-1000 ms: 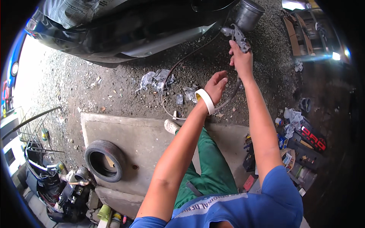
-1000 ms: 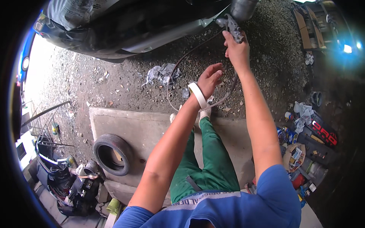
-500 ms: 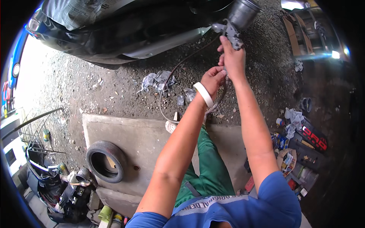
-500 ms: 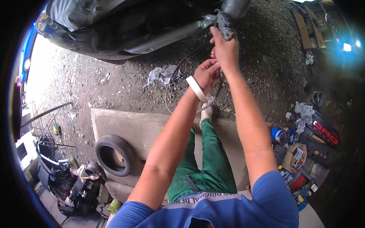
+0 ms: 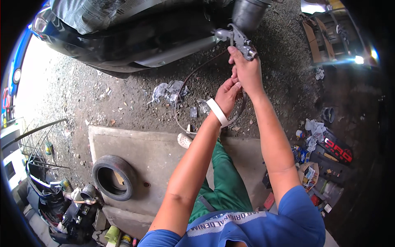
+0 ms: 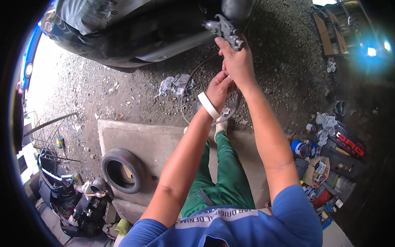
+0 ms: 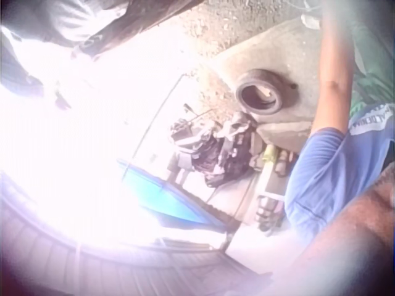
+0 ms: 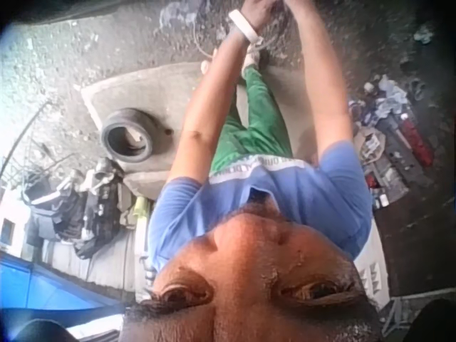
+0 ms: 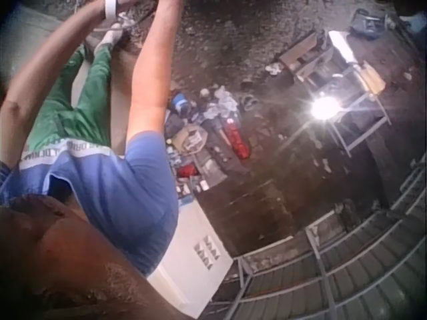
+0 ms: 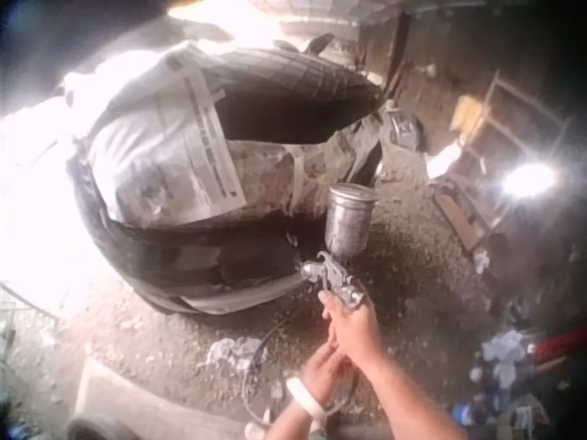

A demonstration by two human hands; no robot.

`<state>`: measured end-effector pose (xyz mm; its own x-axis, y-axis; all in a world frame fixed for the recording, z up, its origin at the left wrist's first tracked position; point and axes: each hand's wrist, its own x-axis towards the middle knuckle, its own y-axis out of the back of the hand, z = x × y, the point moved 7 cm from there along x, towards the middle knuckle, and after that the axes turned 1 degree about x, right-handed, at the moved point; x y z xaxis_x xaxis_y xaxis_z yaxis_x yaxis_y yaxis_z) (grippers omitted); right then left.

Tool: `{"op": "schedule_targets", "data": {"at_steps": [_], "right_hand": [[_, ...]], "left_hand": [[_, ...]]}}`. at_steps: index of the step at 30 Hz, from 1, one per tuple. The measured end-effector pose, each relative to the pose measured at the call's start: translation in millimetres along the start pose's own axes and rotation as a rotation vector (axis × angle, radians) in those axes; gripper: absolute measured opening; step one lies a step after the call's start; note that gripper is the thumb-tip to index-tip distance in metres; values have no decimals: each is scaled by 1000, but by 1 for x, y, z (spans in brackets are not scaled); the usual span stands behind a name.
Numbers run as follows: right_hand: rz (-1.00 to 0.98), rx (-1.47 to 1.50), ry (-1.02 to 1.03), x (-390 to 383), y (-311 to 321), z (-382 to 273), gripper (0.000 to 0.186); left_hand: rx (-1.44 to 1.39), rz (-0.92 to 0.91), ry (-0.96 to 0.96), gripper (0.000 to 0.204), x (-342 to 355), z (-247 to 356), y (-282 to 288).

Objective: The person uses a spray gun to apply paint to the front fender and the lower bumper of a black car. They move around the vehicle and adjust the connected air hose to reach different sections of the bodywork.

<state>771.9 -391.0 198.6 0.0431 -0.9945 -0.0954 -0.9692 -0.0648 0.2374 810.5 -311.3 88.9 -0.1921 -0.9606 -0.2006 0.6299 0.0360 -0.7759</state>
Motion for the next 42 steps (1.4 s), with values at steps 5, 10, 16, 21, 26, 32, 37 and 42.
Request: {"op": "schedule_targets", "data": {"at_steps": [5, 10, 16, 21, 26, 32, 37, 42], "right_hand": [[181, -33, -4, 0, 10, -19, 33], [153, 17, 10, 1, -12, -37, 33], [-148, 202, -2, -26, -58, -58, 35], [-177, 264, 5, -58, -43, -65, 39], [-87, 212, -15, -57, -4, -43, 39], [-71, 116, -5, -12, 48, 4, 37], [-127, 146, -44, 53, 68, 31, 35], [-251, 215, -41, 87, 55, 31, 35]], "left_hand": [[32, -8, 57, 18, 10, 6, -12], [59, -24, 76, 16, -6, 38, -7], [76, 58, 6, 28, -64, 81, 11], [130, 1, 53, 26, -94, 67, 7], [111, -90, 122, 19, -74, 15, -2], [82, -25, 132, 32, -13, -36, -17], [361, 168, 153, 41, 18, -83, -1], [417, 387, 130, 40, -17, -154, 41]]}}
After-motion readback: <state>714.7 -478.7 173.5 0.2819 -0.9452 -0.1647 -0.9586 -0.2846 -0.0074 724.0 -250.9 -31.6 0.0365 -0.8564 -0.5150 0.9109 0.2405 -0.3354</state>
